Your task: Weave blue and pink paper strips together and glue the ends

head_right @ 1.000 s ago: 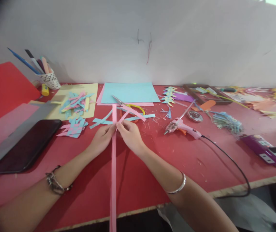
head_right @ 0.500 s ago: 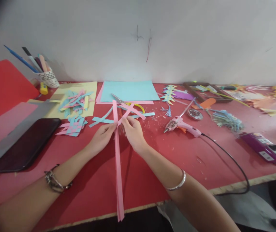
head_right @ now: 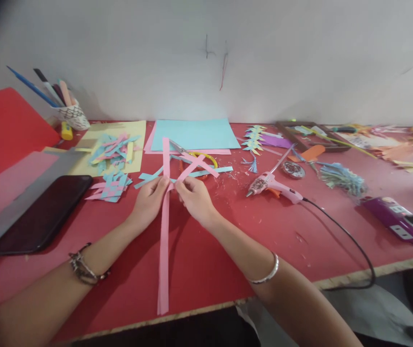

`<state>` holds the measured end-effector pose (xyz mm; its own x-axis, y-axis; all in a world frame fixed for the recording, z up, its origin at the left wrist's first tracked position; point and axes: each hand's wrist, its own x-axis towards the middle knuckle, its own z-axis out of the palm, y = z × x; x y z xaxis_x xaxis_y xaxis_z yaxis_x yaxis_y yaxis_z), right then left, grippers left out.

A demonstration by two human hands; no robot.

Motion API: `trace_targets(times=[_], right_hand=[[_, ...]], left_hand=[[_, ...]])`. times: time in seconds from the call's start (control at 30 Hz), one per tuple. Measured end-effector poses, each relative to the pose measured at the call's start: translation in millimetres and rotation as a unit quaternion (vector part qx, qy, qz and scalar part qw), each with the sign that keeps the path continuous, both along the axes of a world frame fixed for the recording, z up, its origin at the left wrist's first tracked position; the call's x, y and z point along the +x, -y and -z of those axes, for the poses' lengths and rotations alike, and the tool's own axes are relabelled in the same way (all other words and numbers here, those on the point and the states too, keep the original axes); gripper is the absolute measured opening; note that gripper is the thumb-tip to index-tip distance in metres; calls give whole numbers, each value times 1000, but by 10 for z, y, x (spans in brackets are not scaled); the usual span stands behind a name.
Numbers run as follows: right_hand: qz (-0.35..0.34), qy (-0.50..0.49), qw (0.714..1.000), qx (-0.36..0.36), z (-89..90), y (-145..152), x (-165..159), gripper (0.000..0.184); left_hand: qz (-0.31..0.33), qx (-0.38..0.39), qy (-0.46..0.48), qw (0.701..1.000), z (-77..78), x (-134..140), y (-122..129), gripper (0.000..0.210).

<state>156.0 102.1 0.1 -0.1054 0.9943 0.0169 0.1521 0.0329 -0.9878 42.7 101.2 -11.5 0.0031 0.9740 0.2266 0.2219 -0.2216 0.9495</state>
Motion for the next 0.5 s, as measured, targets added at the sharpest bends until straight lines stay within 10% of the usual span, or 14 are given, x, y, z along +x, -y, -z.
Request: trace_targets(times=[0.2,0.5], right_hand=[[32,-57,998,19,-2,-16,13,26],[-8,-12,999,32,-22,13,11,27]], left_hand=[[98,-21,-3,995,-5,21,25,34],[38,-9,-41,998,12,22,40,32]])
